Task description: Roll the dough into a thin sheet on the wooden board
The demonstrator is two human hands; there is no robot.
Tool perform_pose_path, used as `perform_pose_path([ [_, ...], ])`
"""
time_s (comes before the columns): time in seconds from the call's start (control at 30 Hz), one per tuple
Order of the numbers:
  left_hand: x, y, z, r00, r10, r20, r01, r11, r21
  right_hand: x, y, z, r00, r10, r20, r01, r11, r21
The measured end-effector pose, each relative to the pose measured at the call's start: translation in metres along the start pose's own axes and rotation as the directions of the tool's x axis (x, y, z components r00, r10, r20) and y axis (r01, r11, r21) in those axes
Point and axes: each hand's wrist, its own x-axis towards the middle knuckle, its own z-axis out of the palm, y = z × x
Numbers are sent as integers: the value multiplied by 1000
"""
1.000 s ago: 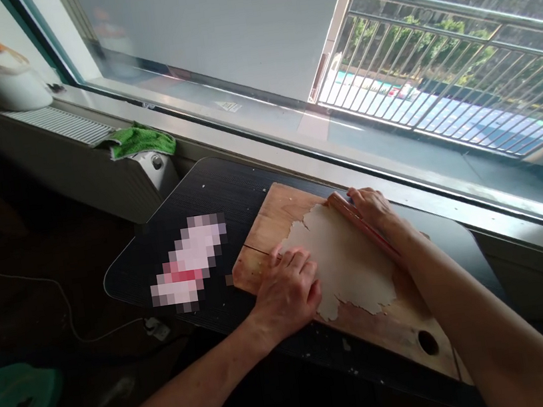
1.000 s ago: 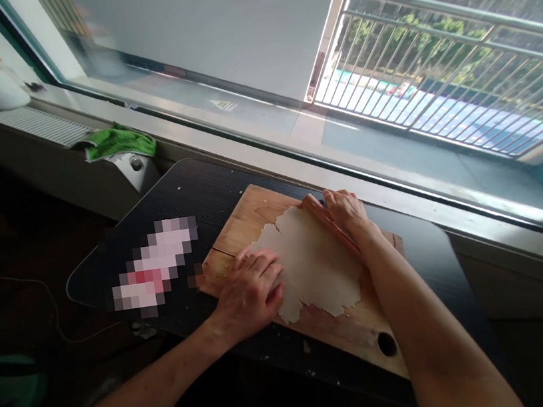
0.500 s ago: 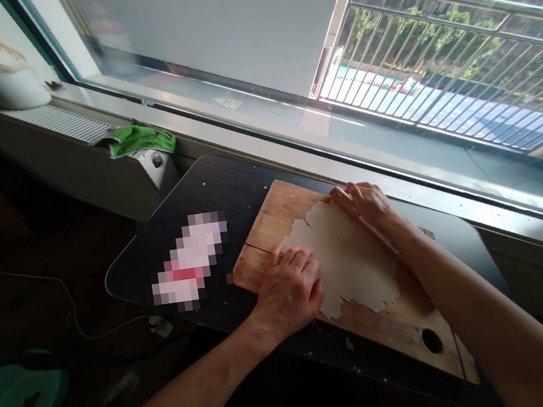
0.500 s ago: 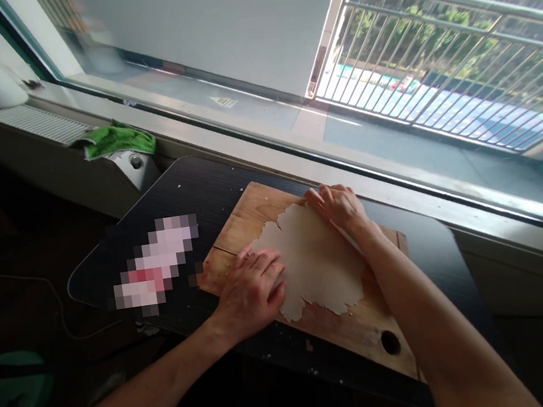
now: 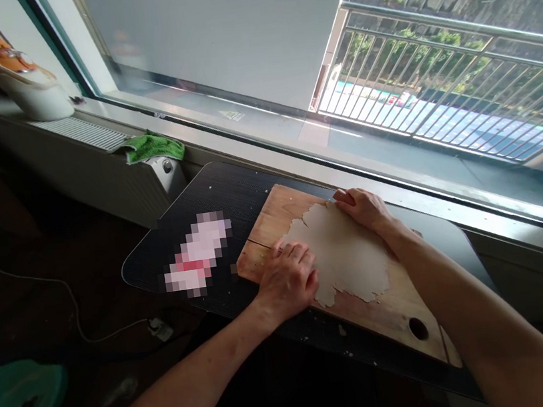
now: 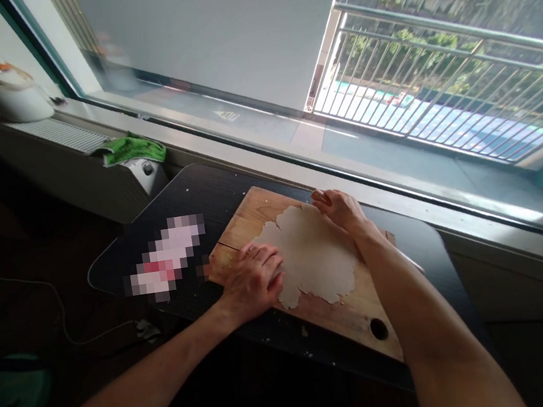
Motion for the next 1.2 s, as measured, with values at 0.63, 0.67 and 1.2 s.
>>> perform_pose_path([
  [0.63,-1,2,-1,1000,-9,2,9,1000,-2,-5,-14,-8,949,300,100,-304,952,26],
  [0.67,0,2,-1,1000,-7,0,7,1000,-5,-4,-13,-10,941,287,178,-298,954,39],
  [1.2,-1,4,-3,1000,7,-23,-7,1000,0,-9,6,-3,965,13,263,-17,1000,15],
])
